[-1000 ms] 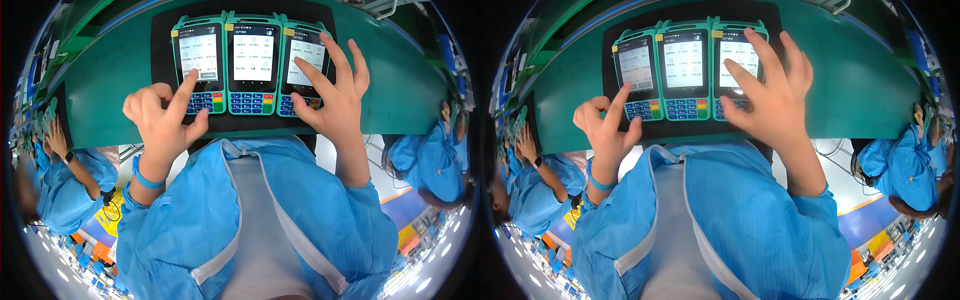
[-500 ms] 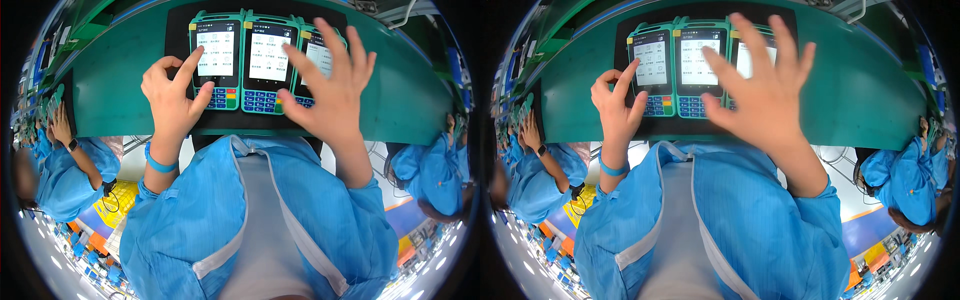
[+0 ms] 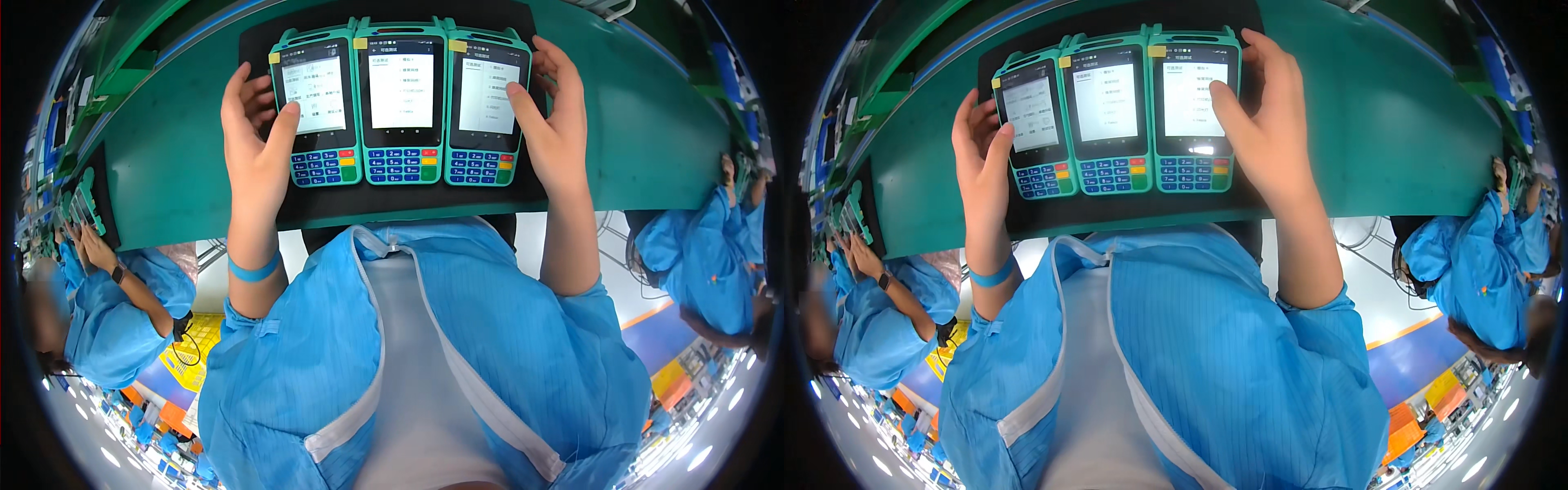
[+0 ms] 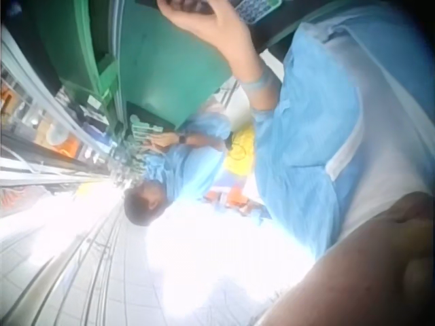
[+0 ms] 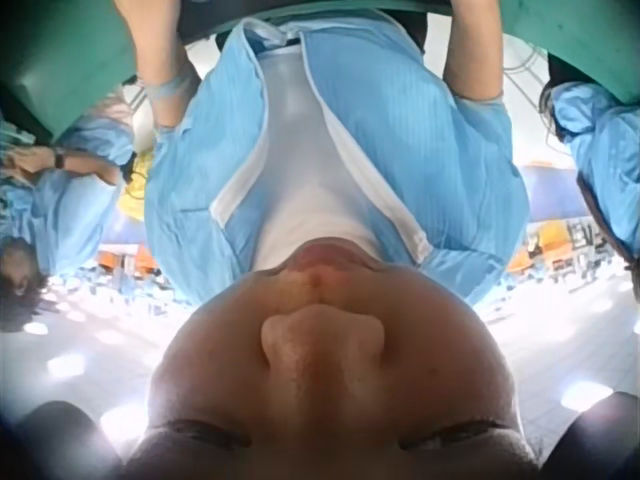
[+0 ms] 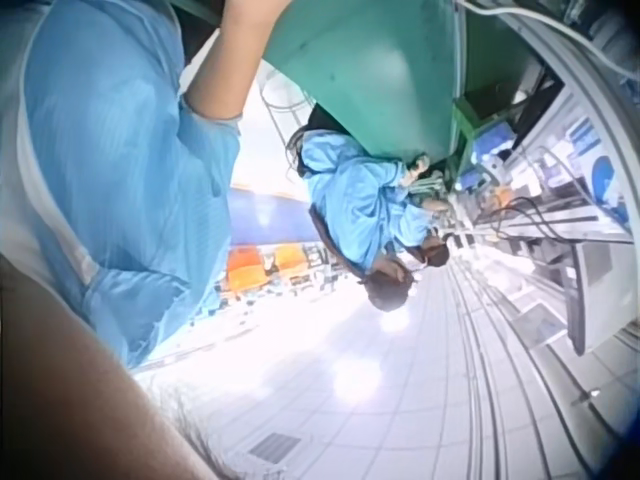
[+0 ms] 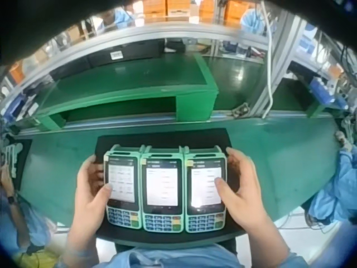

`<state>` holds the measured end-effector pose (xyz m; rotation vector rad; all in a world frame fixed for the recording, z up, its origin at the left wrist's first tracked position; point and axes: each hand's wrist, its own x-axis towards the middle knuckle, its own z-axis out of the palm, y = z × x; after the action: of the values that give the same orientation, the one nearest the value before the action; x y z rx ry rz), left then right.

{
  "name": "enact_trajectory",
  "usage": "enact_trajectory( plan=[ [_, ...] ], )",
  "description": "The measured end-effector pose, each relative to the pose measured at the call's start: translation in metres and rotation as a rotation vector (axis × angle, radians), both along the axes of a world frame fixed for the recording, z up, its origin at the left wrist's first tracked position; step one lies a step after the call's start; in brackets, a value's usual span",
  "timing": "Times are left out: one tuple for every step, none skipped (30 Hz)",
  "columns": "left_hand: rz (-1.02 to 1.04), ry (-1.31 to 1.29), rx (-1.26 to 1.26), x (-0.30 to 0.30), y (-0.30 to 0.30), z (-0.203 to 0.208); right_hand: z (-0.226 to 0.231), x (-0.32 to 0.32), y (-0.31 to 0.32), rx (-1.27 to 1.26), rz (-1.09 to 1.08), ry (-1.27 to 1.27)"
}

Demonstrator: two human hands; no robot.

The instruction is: Testing functionality and inspecting handheld POS terminals on an assembly line.

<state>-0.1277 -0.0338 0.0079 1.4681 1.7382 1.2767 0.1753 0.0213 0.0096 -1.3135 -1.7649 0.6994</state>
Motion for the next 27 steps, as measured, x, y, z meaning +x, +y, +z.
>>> enact_trajectory(
  plan=[
    [-0.002, 0.011, 0.009, 0.002, 0.002, 0.002, 0.002, 0.000, 0.001, 0.014, 0.000, -0.032],
    [0.001, 0.005, -0.001, 0.004, 0.004, 0.004, 0.003, -0.002, 0.001, 0.025, -0.017, -0.042],
    [0.004, 0.000, -0.010, 0.007, 0.005, 0.006, 0.006, -0.002, 0.001, 0.036, -0.035, -0.051],
    [0.009, -0.006, -0.019, 0.009, 0.007, 0.007, 0.008, -0.005, 0.001, 0.012, -0.074, -0.062],
    [0.018, 0.009, -0.020, 0.011, 0.009, 0.008, 0.011, -0.007, -0.001, 0.132, -0.046, -0.148],
    [0.028, 0.023, -0.021, 0.012, 0.010, 0.008, 0.014, -0.009, -0.003, 0.217, -0.041, -0.236],
    [0.039, 0.037, -0.023, 0.012, 0.011, 0.009, 0.016, -0.013, -0.006, 0.302, -0.035, -0.324],
    [0.036, 0.014, -0.021, 0.012, 0.012, 0.009, 0.018, -0.019, -0.008, 0.354, 0.019, -0.362],
    [0.033, -0.008, -0.020, 0.011, 0.013, 0.009, 0.018, -0.026, -0.010, 0.404, 0.073, -0.400],
    [0.028, -0.029, -0.019, 0.011, 0.013, 0.009, 0.020, -0.031, -0.012, 0.445, 0.129, -0.444],
    [0.023, -0.042, -0.019, 0.009, 0.014, 0.009, 0.020, -0.038, -0.012, 0.475, 0.134, -0.467],
    [0.020, -0.055, -0.020, 0.008, 0.015, 0.009, 0.020, -0.043, -0.013, 0.465, 0.125, -0.491],
    [0.019, -0.061, -0.026, 0.007, 0.016, 0.009, 0.020, -0.047, -0.013, 0.457, 0.117, -0.516],
    [0.022, -0.054, -0.020, 0.004, 0.017, 0.008, 0.020, -0.050, -0.014, 0.447, 0.113, -0.543],
    [0.026, -0.040, -0.018, 0.004, 0.018, 0.008, 0.021, -0.051, -0.013, 0.444, 0.106, -0.556],
    [0.036, -0.017, -0.018, 0.004, 0.018, 0.007, 0.021, -0.051, -0.014, 0.431, 0.108, -0.541],
    [0.033, -0.013, -0.012, 0.005, 0.018, 0.006, 0.024, -0.048, -0.015, 0.420, 0.109, -0.524],
    [0.036, -0.002, -0.007, 0.006, 0.019, 0.005, 0.025, -0.046, -0.016, 0.415, 0.109, -0.500],
    [0.038, 0.009, 0.000, 0.007, 0.019, 0.004, 0.026, -0.044, -0.017, 0.401, 0.111, -0.515],
    [0.052, 0.070, 0.006, 0.008, 0.020, 0.003, 0.027, -0.041, -0.017, 0.395, 0.113, -0.504],
    [0.064, 0.129, 0.012, 0.009, 0.021, 0.003, 0.027, -0.039, -0.018, 0.394, 0.111, -0.491],
    [0.081, 0.196, 0.006, 0.010, 0.022, 0.003, 0.027, -0.036, -0.018, 0.390, 0.109, -0.480],
    [0.087, 0.211, 0.003, 0.010, 0.023, 0.002, 0.026, -0.032, -0.019, 0.397, 0.102, -0.497],
    [0.076, 0.213, 0.019, 0.011, 0.024, 0.002, 0.025, -0.028, -0.019, 0.398, 0.090, -0.502],
    [0.069, 0.221, 0.022, 0.010, 0.024, 0.002, 0.023, -0.025, -0.020, 0.396, 0.079, -0.509],
    [0.069, 0.237, 0.014, 0.010, 0.024, 0.001, 0.020, -0.021, -0.021, 0.390, 0.066, -0.509],
    [0.053, 0.126, 0.030, 0.010, 0.022, 0.001, 0.017, -0.017, -0.023, 0.374, 0.047, -0.503]
  ],
)
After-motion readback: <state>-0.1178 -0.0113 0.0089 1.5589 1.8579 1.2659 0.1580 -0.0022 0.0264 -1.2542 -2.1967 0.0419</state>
